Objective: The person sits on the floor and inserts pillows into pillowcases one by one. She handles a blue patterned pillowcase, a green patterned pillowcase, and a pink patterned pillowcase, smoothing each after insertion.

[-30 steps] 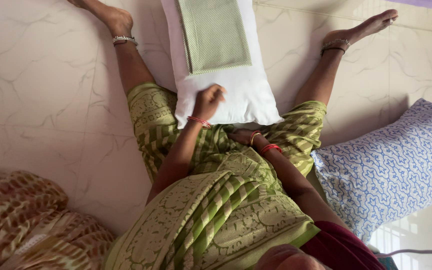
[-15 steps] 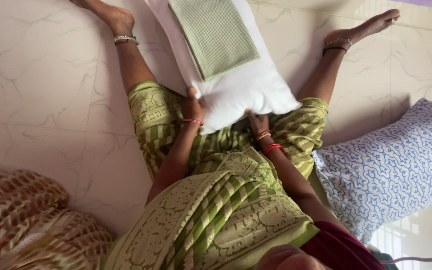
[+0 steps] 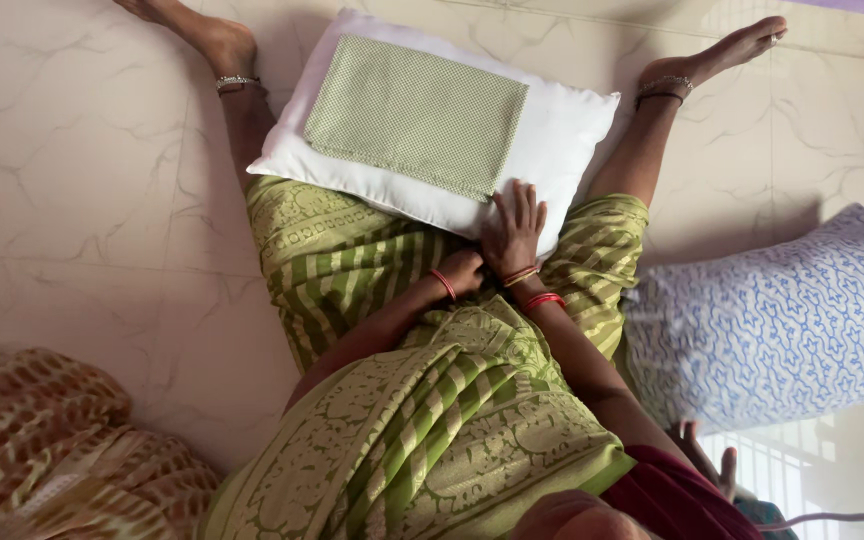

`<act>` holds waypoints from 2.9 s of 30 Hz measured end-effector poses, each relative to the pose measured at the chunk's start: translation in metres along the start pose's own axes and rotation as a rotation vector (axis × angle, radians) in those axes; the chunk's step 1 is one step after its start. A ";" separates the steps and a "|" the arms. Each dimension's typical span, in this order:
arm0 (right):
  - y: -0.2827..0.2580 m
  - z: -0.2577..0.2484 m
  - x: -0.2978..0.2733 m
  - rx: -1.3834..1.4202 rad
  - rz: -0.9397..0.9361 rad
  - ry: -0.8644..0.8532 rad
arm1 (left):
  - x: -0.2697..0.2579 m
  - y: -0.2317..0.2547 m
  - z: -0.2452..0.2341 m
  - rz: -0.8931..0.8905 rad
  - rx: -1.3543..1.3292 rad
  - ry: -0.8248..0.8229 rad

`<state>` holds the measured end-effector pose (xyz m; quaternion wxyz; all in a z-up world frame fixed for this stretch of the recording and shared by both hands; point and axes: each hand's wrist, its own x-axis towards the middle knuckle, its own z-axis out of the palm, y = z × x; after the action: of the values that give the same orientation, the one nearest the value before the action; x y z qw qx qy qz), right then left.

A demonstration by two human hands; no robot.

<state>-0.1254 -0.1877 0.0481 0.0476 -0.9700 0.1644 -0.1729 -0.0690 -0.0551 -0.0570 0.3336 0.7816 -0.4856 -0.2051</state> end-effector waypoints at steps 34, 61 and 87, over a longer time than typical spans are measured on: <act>0.102 0.025 0.023 0.249 0.373 0.224 | -0.068 -0.020 -0.193 -0.205 -0.033 0.389; 0.095 0.024 0.022 0.119 0.399 0.007 | -0.082 -0.021 -0.210 -0.047 -0.276 0.154; 0.096 0.036 0.020 0.127 0.374 0.006 | -0.085 -0.050 -0.180 -0.049 -0.422 0.355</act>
<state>-0.1239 -0.2838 0.0070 0.1396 -0.9169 0.3308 -0.1741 0.0406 0.0940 0.0311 0.5638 0.7300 -0.3470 -0.1695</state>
